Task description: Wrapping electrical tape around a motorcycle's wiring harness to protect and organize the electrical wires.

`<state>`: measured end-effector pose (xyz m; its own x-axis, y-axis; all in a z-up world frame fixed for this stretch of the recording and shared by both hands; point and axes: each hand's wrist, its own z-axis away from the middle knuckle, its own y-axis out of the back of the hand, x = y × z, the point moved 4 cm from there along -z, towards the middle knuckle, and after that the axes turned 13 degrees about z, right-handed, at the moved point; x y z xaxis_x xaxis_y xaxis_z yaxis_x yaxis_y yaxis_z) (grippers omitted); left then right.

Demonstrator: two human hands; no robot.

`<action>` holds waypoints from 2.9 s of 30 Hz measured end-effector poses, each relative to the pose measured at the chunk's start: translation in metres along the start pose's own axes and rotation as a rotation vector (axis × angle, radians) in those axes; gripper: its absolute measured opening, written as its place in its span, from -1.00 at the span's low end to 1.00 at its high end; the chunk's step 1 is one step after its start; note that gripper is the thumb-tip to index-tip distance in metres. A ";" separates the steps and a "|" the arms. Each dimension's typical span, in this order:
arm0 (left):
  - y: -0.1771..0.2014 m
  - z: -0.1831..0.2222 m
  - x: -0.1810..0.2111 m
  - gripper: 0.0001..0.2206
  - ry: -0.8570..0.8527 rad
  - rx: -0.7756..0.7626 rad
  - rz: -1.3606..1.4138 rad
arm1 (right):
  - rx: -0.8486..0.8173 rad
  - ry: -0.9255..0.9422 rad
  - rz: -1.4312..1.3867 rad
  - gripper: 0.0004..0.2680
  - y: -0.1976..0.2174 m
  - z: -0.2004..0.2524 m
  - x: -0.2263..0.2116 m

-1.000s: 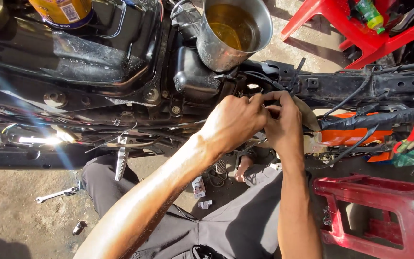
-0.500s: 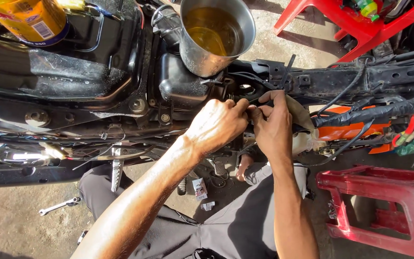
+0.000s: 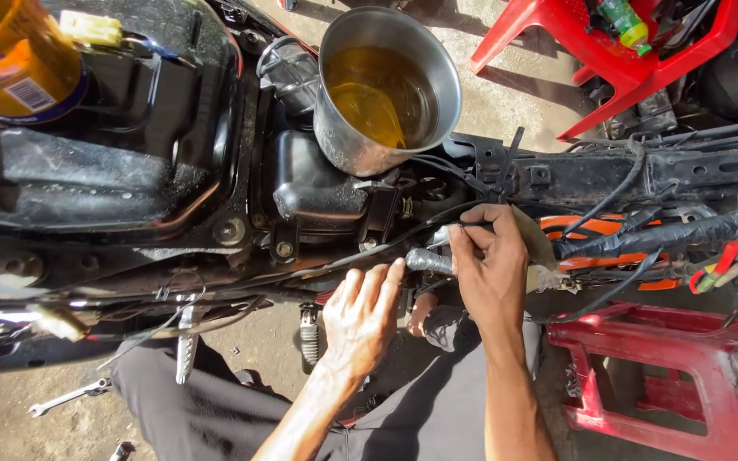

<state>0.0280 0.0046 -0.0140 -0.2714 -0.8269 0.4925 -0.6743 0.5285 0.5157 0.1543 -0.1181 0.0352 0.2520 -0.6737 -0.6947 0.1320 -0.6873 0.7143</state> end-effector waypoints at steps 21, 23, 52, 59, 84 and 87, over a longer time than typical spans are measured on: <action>-0.018 -0.073 -0.005 -0.89 -0.139 -0.465 -0.014 | 0.089 -0.092 -0.018 -0.84 0.002 -0.008 -0.003; -0.023 -0.077 -0.004 -0.92 -0.093 -0.548 -0.011 | 0.109 -0.104 -0.028 -0.83 0.003 -0.007 -0.009; -0.031 -0.112 0.029 -0.74 -0.434 -1.224 -0.619 | 0.112 -0.006 -0.152 -0.74 0.008 -0.002 0.007; -0.041 -0.114 0.021 -0.69 -0.453 -1.316 -0.590 | 0.069 -0.006 -0.173 -0.75 0.007 -0.004 0.014; -0.024 -0.090 0.009 -0.94 -0.259 -0.661 -0.334 | 0.039 0.076 -0.049 -0.73 0.017 0.001 -0.008; -0.020 -0.088 0.013 -0.87 -0.309 -0.472 -0.270 | 0.037 0.084 -0.066 -0.71 0.018 0.001 -0.008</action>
<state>0.0979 0.0003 0.0438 -0.3678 -0.9231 0.1120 -0.3898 0.2624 0.8827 0.1538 -0.1251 0.0538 0.3235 -0.6025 -0.7296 0.1160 -0.7400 0.6626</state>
